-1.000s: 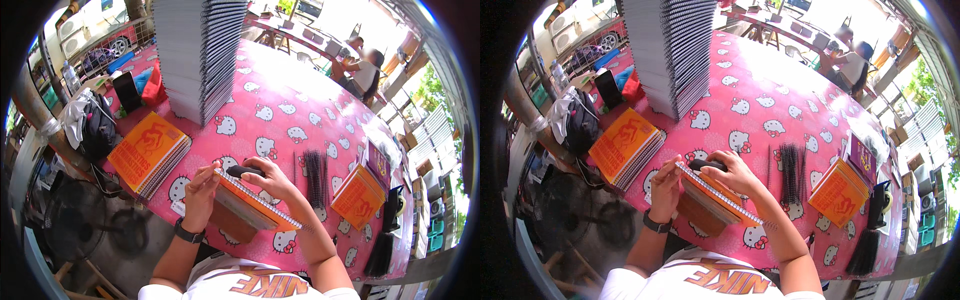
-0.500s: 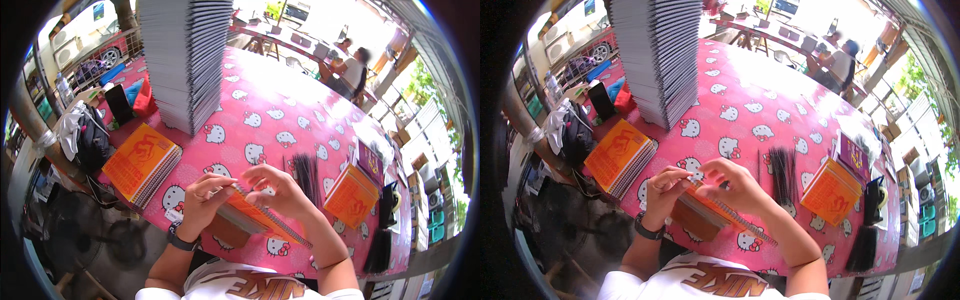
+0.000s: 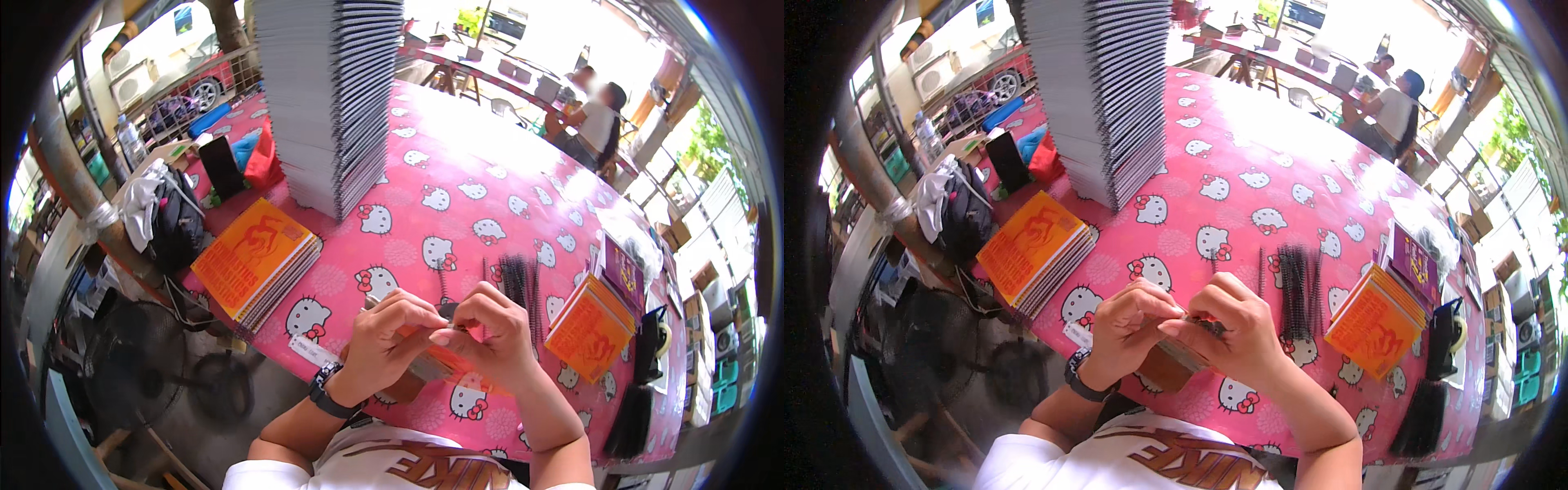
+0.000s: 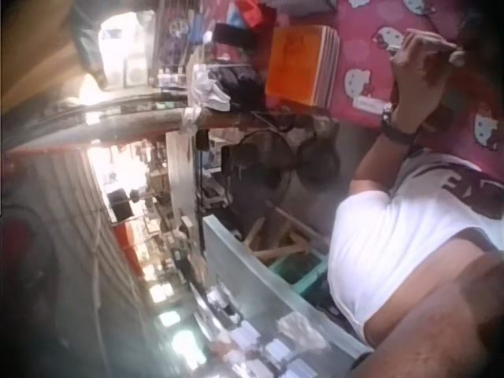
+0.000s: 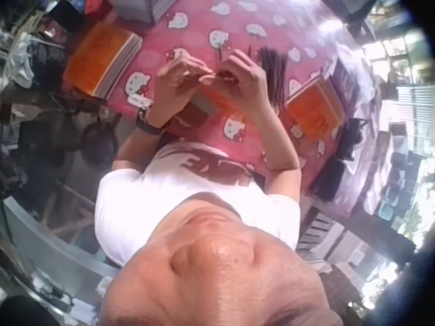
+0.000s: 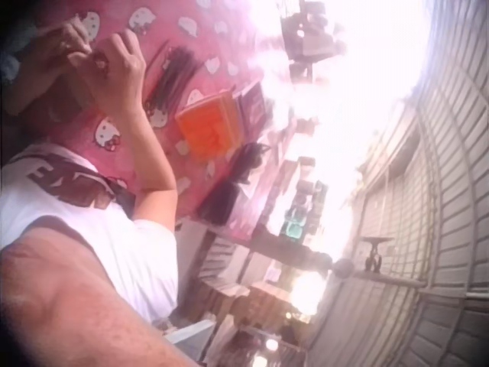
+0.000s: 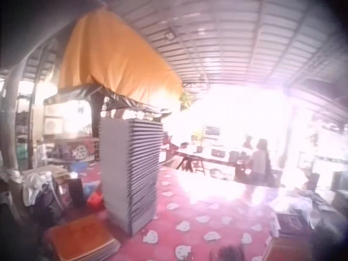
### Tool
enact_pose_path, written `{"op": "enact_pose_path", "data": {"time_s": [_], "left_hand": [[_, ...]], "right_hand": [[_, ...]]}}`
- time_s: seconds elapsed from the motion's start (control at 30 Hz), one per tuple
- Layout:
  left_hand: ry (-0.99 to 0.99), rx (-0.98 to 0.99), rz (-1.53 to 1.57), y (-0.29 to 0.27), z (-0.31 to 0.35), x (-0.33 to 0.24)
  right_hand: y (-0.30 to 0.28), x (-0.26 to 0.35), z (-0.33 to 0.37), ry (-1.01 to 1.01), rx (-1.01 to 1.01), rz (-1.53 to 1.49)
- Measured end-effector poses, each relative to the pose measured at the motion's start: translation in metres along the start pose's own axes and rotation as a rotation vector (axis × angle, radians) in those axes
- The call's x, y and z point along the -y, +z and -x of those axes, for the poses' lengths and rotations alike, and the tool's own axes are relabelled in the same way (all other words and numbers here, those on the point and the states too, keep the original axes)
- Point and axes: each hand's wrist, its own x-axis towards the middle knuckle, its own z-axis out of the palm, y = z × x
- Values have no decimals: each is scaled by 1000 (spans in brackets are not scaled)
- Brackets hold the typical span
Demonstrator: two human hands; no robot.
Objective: The person manually inserts spiral spines through the pre-punched holes of booklets and uses a handheld black crimping tool to secure the ends of the spines, handling them one at a time from stacks on a table.
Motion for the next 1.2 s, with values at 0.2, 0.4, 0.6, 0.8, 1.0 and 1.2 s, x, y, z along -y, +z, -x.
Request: {"op": "enact_pose_path", "data": {"time_s": [0.2,0.4,0.6,0.8,1.0,1.2], "left_hand": [[-38,-137,160,9,8,17],[26,-366,-167,26,11,12],[-196,-509,387,12,25,24],[-28,-795,-396,-158,-26,-10],[-549,-123,-1529,-275,-10,86],[-546,46,-1396,-281,11,115]], "right_hand": [[8,3,0,-45,-109,49],[4,9,2,-52,-211,81],[-15,17,-2,-16,-495,-372],[-46,-21,15,13,-536,-290],[-56,-72,66,302,-496,-254],[-94,-119,112,360,-603,148]]}}
